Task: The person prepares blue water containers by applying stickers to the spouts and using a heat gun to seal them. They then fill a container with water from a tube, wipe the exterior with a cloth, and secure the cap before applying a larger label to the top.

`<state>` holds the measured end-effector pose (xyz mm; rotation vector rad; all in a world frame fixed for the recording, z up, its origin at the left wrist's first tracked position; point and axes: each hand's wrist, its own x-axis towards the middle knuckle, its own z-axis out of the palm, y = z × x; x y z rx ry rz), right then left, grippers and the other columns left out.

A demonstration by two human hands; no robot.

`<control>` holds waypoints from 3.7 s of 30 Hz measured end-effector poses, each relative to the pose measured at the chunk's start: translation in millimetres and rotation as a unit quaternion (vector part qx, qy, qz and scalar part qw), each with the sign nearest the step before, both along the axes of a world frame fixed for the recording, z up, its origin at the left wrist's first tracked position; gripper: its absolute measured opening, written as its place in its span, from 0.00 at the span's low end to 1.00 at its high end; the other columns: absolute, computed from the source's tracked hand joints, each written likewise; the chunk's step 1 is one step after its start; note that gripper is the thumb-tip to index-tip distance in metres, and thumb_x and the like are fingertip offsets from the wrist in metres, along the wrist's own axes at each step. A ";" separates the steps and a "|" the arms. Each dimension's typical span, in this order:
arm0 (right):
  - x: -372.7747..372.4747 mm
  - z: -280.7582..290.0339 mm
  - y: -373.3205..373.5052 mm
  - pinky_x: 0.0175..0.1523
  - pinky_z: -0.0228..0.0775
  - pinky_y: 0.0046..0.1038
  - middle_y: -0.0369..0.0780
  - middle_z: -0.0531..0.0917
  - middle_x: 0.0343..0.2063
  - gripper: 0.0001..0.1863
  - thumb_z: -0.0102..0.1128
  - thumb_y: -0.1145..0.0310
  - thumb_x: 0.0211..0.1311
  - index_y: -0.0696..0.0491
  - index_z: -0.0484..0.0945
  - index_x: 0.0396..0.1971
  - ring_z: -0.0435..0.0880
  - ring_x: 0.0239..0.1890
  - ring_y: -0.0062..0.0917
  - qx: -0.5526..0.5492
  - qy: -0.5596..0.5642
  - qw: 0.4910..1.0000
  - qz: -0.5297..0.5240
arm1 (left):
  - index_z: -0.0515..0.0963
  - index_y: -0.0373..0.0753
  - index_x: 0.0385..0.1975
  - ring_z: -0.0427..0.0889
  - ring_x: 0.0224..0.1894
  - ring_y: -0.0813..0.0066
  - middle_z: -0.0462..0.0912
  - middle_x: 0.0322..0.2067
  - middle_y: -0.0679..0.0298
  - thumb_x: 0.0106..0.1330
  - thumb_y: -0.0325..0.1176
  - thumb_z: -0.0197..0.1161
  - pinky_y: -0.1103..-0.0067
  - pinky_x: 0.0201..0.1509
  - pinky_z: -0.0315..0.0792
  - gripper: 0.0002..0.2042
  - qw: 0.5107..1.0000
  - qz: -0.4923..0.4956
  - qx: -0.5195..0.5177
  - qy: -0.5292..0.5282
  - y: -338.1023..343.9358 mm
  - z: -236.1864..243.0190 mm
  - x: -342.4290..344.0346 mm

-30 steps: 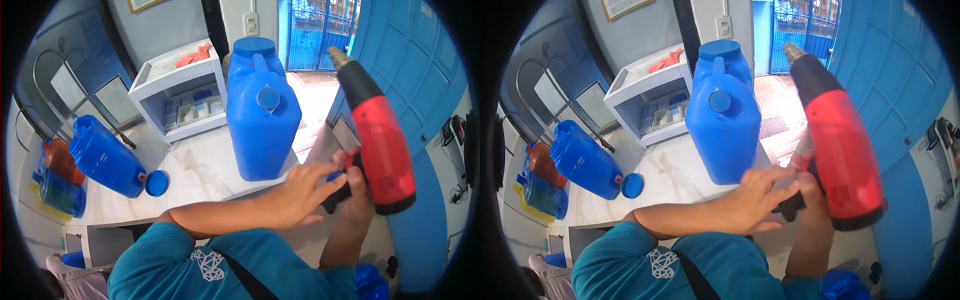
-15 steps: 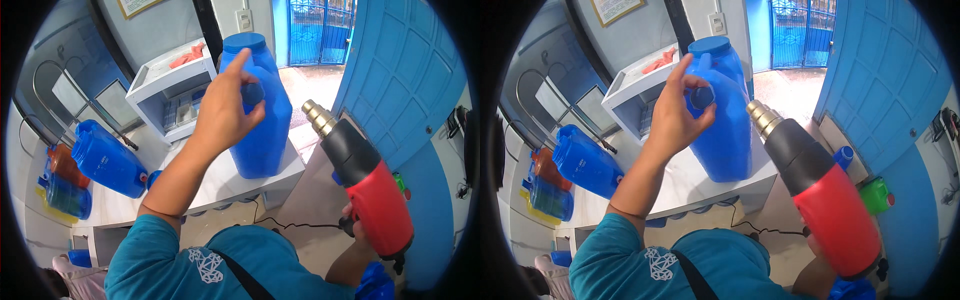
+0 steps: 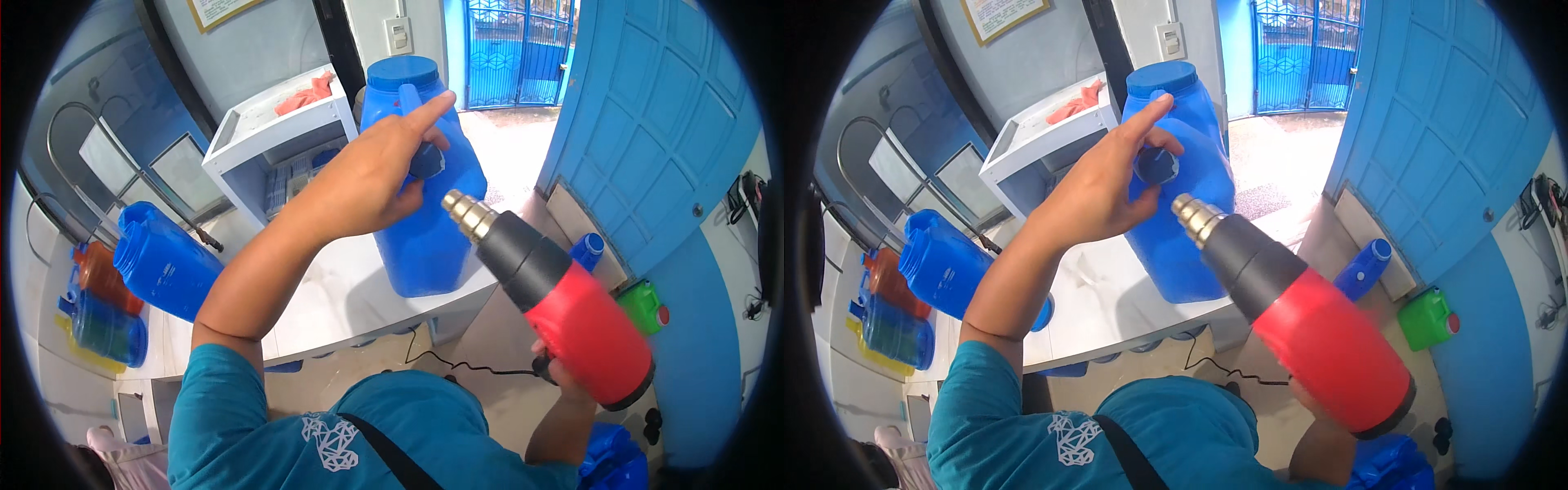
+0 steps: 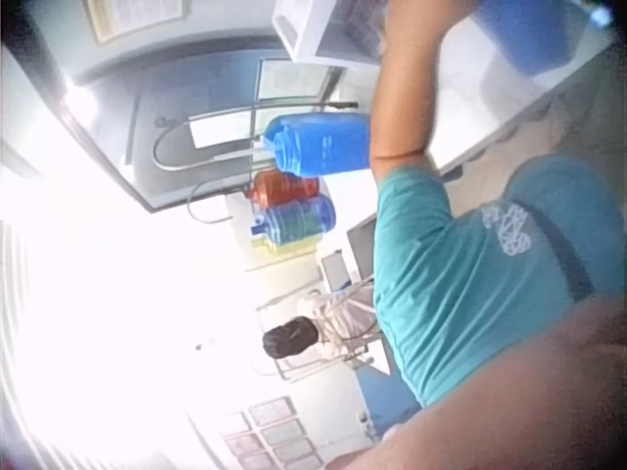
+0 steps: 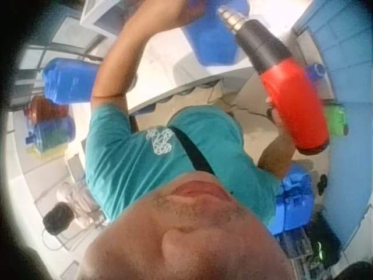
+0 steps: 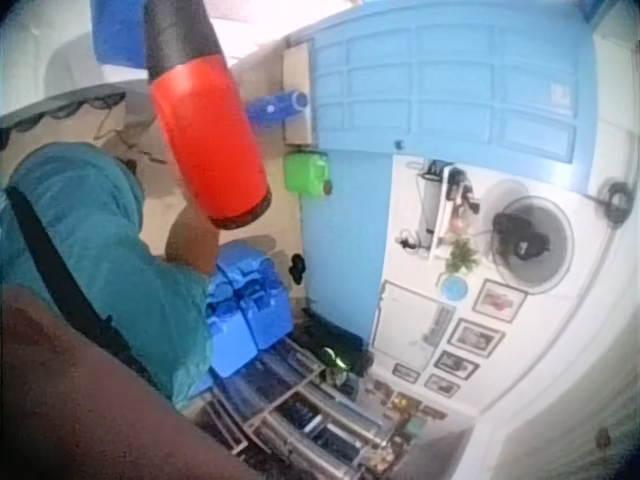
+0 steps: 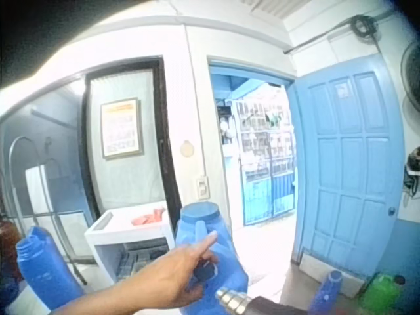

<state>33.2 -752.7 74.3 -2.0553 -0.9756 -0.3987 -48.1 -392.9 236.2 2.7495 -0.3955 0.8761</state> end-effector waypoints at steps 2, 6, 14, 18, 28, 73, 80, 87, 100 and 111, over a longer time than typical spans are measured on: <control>-4.4 15.0 12.0 0.32 0.72 0.25 0.37 0.82 0.22 0.07 0.55 0.73 0.61 0.55 0.82 0.29 0.81 0.25 0.21 0.009 -0.002 0.999 0.040 | 0.51 0.44 0.77 0.80 0.52 0.58 0.82 0.50 0.60 0.48 0.15 0.68 0.69 0.56 0.75 0.52 1.000 -0.010 0.009 -0.009 3.8 -1.8 -0.1; -2.7 10.8 9.6 0.39 0.76 0.30 0.36 0.87 0.30 0.08 0.62 0.72 0.55 0.51 0.85 0.35 0.85 0.31 0.26 0.117 0.203 0.964 0.127 | 0.47 0.44 0.78 0.80 0.55 0.55 0.80 0.54 0.56 0.47 0.14 0.66 0.68 0.60 0.74 0.54 0.999 -0.041 0.003 -0.002 11.4 -4.0 -0.1; -14.4 10.2 24.0 0.36 0.76 0.28 0.36 0.86 0.25 0.06 0.61 0.75 0.56 0.53 0.85 0.33 0.85 0.29 0.22 0.161 0.191 0.961 0.119 | 0.36 0.48 0.79 0.78 0.61 0.52 0.64 0.70 0.45 0.43 0.07 0.49 0.59 0.64 0.73 0.57 0.989 -0.128 -0.073 0.020 34.2 -8.0 -2.2; -14.6 4.0 23.8 0.35 0.76 0.28 0.37 0.85 0.24 0.05 0.61 0.75 0.57 0.54 0.84 0.32 0.84 0.28 0.22 0.139 0.221 0.960 0.100 | 0.36 0.49 0.79 0.77 0.63 0.51 0.61 0.71 0.44 0.46 0.08 0.48 0.59 0.64 0.74 0.55 0.984 -0.150 -0.100 -0.004 36.9 -5.7 -2.6; -3.7 -14.1 15.0 0.37 0.77 0.31 0.42 0.82 0.42 0.35 0.68 0.48 0.59 0.60 0.75 0.57 0.85 0.35 0.29 0.328 0.379 0.844 0.189 | 0.70 0.41 0.64 0.81 0.50 0.63 0.80 0.51 0.55 0.56 0.38 0.80 0.69 0.51 0.79 0.35 0.996 0.021 -0.024 -0.086 7.1 4.4 -8.4; -40.7 36.4 187.5 0.43 0.79 0.26 0.39 0.85 0.40 0.22 0.64 0.59 0.70 0.59 0.77 0.55 0.85 0.37 0.24 0.052 0.264 0.833 0.484 | 0.62 0.38 0.65 0.72 0.47 0.61 0.72 0.45 0.54 0.61 0.55 0.67 0.67 0.50 0.67 0.38 0.886 -0.038 -0.088 -0.453 64.9 -76.5 -172.6; -104.2 108.8 348.9 0.43 0.76 0.29 0.40 0.82 0.40 0.14 0.65 0.66 0.69 0.57 0.80 0.49 0.83 0.37 0.25 0.202 0.286 0.822 0.450 | 0.59 0.36 0.70 0.67 0.62 0.45 0.61 0.63 0.41 0.48 0.36 0.82 0.56 0.64 0.68 0.49 0.969 0.169 -0.134 -0.123 24.1 -106.8 -172.4; -149.6 150.2 418.1 0.73 0.56 0.41 0.58 0.66 0.66 0.35 0.63 0.50 0.70 0.61 0.68 0.66 0.66 0.69 0.47 0.248 0.077 0.837 0.482 | 0.46 0.35 0.76 0.70 0.65 0.57 0.64 0.65 0.47 0.66 0.27 0.66 0.64 0.68 0.67 0.42 0.911 0.233 -0.212 -0.266 113.0 -81.4 -175.6; 56.7 219.3 323.6 0.59 0.75 0.43 0.56 0.82 0.51 0.37 0.72 0.54 0.53 0.63 0.74 0.58 0.83 0.53 0.49 -0.282 -0.043 0.958 0.010 | 0.67 0.32 0.63 0.87 0.40 0.66 0.82 0.45 0.56 0.68 0.37 0.65 0.73 0.41 0.82 0.27 0.701 0.239 -0.637 -0.213 334.1 -32.2 -147.3; 78.9 229.5 265.3 0.59 0.75 0.39 0.55 0.83 0.51 0.34 0.63 0.72 0.50 0.60 0.70 0.61 0.83 0.55 0.46 -0.319 0.000 0.942 0.105 | 0.76 0.36 0.60 0.83 0.55 0.55 0.82 0.55 0.51 0.62 0.51 0.71 0.67 0.58 0.75 0.31 0.779 0.616 0.006 -0.117 324.4 -1.8 -127.8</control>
